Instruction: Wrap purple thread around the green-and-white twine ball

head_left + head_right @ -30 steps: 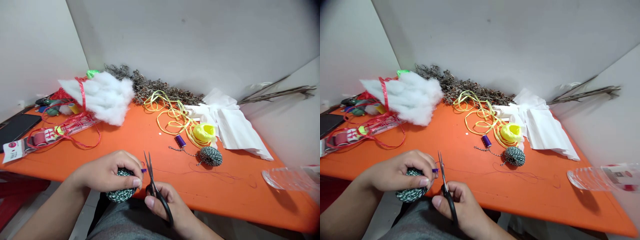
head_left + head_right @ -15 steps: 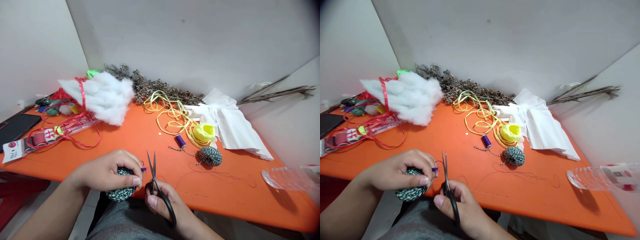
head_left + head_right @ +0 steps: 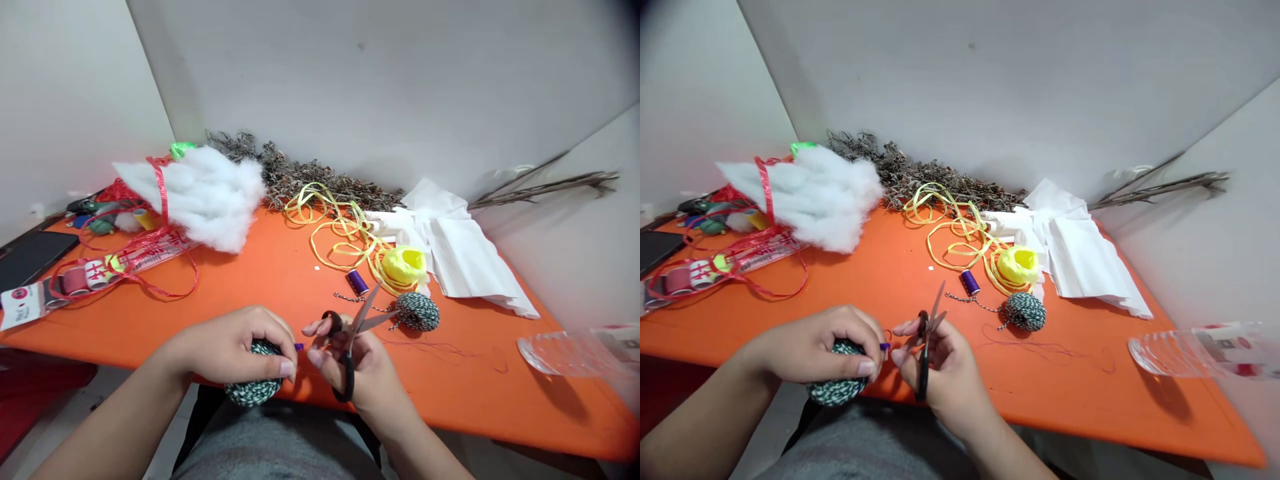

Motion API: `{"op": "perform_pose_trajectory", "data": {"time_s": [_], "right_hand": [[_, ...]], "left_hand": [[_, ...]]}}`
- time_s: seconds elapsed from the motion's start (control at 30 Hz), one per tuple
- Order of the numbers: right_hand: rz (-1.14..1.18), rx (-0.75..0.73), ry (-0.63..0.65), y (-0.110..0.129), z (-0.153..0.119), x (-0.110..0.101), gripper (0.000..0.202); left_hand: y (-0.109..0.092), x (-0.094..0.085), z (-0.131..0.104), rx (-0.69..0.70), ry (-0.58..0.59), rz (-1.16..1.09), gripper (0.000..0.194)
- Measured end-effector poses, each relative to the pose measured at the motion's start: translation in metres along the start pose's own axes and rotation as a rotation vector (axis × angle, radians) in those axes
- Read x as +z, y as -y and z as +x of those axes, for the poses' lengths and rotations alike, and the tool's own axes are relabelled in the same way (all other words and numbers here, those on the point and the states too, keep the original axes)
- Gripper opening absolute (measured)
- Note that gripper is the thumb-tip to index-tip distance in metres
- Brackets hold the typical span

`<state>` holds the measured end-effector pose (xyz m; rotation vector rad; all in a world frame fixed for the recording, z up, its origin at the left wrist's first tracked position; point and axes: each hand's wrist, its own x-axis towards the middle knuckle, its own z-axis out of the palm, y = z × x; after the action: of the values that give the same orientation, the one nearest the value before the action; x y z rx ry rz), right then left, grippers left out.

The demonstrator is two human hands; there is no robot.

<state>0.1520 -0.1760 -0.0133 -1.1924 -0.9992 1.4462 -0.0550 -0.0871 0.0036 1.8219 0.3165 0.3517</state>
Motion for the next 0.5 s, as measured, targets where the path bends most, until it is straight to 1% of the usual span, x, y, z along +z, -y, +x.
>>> {"op": "perform_pose_trajectory", "data": {"time_s": [0.1, 0.17, 0.27, 0.33, 0.4, 0.43, 0.47, 0.5], "right_hand": [[0.016, 0.022, 0.054, 0.003, 0.006, 0.009, 0.030], [0.004, 0.030, 0.061, 0.002, 0.007, 0.012, 0.028], [-0.020, 0.021, 0.055, 0.003, 0.009, 0.011, 0.026], [-0.059, -0.005, 0.043, 0.010, 0.018, 0.007, 0.026], [-0.159, -0.059, 0.005, 0.026, 0.040, 0.003, 0.028], [-0.268, -0.091, -0.005, 0.036, 0.057, 0.000, 0.028], [-0.423, -0.152, -0.054, 0.047, 0.076, -0.003, 0.025], [-0.624, -0.199, -0.094, 0.059, 0.096, -0.006, 0.024]], "left_hand": [[-0.001, 0.005, 0.004, 0.007, 0.014, -0.031, 0.022], [-0.002, 0.005, 0.004, 0.001, 0.012, -0.032, 0.022], [-0.002, 0.004, 0.001, -0.010, -0.013, -0.014, 0.022], [0.000, 0.001, -0.002, -0.019, -0.056, 0.025, 0.021], [0.005, -0.002, -0.008, -0.047, -0.135, 0.063, 0.018], [0.009, -0.004, -0.011, -0.074, -0.182, 0.065, 0.016], [0.012, -0.006, -0.014, -0.104, -0.239, 0.052, 0.015], [0.016, -0.008, -0.017, -0.125, -0.291, 0.035, 0.015]]}}
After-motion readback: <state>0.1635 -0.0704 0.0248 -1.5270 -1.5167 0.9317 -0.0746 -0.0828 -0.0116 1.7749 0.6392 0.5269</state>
